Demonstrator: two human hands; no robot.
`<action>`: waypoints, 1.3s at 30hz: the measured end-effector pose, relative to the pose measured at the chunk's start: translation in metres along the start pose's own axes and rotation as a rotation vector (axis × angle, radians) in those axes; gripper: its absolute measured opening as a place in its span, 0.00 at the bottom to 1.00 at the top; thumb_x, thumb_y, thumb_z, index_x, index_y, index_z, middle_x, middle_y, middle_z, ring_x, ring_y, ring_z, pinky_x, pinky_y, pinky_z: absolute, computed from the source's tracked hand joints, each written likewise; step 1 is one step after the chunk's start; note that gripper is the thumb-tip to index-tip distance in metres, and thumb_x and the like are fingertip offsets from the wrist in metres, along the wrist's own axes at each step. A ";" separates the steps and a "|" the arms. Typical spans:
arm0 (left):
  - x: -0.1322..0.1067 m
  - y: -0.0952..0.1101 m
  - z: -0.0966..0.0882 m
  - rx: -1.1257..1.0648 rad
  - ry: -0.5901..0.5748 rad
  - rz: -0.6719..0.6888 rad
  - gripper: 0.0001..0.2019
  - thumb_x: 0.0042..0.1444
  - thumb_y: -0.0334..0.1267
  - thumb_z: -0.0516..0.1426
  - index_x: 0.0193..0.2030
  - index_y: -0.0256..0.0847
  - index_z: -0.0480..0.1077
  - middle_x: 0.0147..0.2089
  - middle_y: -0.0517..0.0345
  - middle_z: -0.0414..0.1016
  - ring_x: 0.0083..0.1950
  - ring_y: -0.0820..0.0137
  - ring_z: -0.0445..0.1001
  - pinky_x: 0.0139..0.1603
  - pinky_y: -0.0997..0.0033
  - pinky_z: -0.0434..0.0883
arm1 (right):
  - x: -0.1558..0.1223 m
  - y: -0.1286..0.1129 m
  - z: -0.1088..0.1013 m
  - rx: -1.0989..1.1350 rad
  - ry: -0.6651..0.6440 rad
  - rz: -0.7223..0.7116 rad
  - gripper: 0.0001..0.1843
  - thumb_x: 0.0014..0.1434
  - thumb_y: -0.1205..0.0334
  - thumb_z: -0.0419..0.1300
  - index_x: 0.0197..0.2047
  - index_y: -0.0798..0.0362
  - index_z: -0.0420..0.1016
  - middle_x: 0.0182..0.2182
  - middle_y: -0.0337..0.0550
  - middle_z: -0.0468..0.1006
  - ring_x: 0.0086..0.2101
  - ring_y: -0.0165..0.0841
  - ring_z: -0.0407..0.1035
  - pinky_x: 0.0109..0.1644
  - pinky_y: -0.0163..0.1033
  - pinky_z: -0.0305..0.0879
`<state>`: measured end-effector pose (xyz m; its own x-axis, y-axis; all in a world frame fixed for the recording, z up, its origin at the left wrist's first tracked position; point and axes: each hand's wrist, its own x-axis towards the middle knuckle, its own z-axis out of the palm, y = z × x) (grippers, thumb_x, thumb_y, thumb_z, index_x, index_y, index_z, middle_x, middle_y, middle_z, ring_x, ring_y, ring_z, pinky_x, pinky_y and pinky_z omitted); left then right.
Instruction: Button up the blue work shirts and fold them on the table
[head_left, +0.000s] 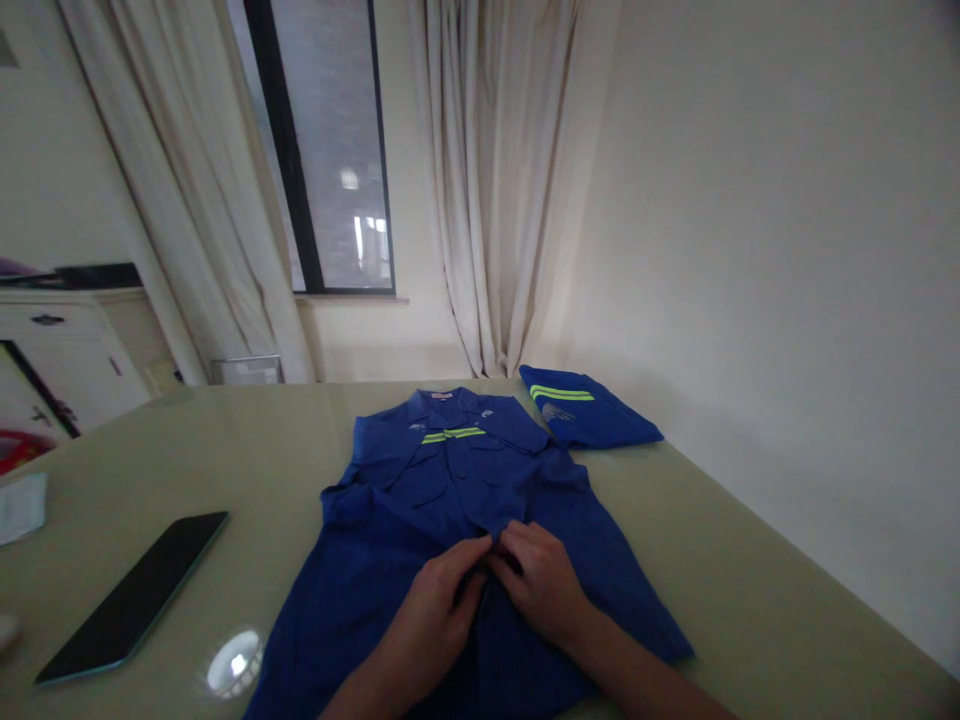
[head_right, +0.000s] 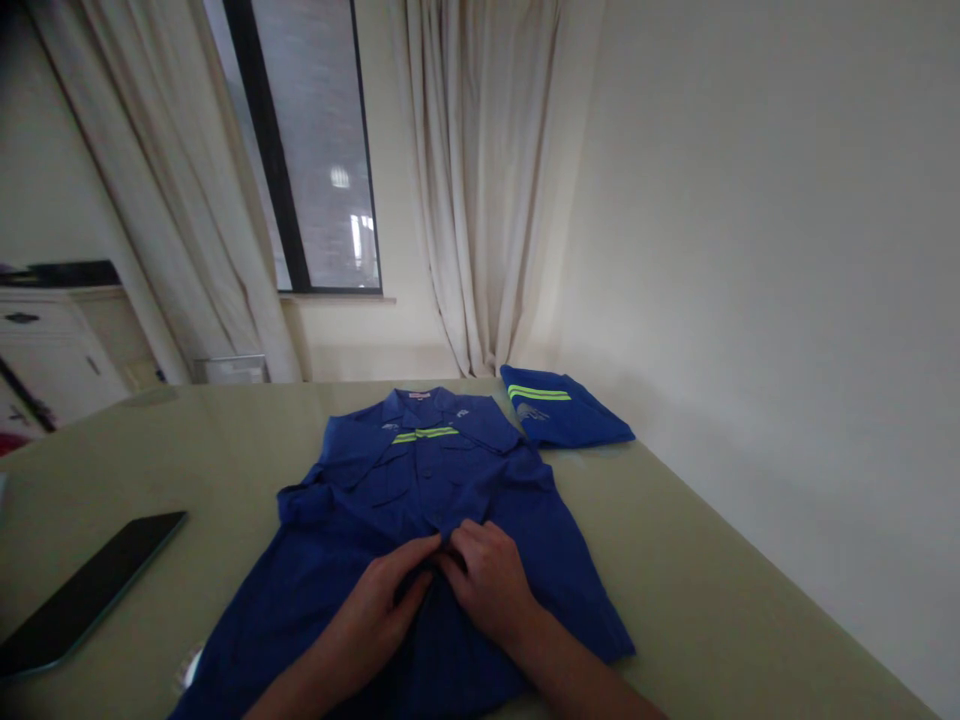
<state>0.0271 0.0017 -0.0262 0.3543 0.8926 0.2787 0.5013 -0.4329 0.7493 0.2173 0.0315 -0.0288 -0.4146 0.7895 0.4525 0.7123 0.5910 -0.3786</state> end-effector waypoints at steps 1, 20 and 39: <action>0.000 0.000 -0.003 0.061 0.004 -0.002 0.21 0.67 0.36 0.52 0.65 0.49 0.69 0.63 0.57 0.76 0.62 0.63 0.75 0.67 0.58 0.69 | 0.001 -0.002 -0.002 0.014 0.006 0.011 0.09 0.66 0.62 0.61 0.32 0.51 0.71 0.30 0.38 0.75 0.32 0.33 0.69 0.40 0.38 0.61; -0.033 -0.032 -0.010 0.723 0.062 -0.137 0.35 0.69 0.54 0.46 0.78 0.52 0.40 0.79 0.56 0.44 0.78 0.48 0.45 0.72 0.33 0.53 | 0.033 0.002 -0.018 -0.072 -0.257 0.128 0.12 0.70 0.60 0.55 0.51 0.44 0.78 0.46 0.42 0.84 0.47 0.41 0.79 0.48 0.41 0.69; 0.065 -0.031 -0.036 0.481 0.098 -0.401 0.18 0.71 0.45 0.44 0.38 0.43 0.72 0.41 0.52 0.82 0.44 0.64 0.80 0.42 0.70 0.67 | 0.054 -0.004 0.025 0.013 -0.106 0.008 0.07 0.69 0.61 0.55 0.44 0.48 0.75 0.41 0.39 0.79 0.40 0.32 0.75 0.42 0.33 0.63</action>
<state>0.0065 0.0777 -0.0097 0.0024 0.9946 0.1034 0.8868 -0.0500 0.4594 0.1776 0.0759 -0.0234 -0.4665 0.8072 0.3618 0.7090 0.5858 -0.3927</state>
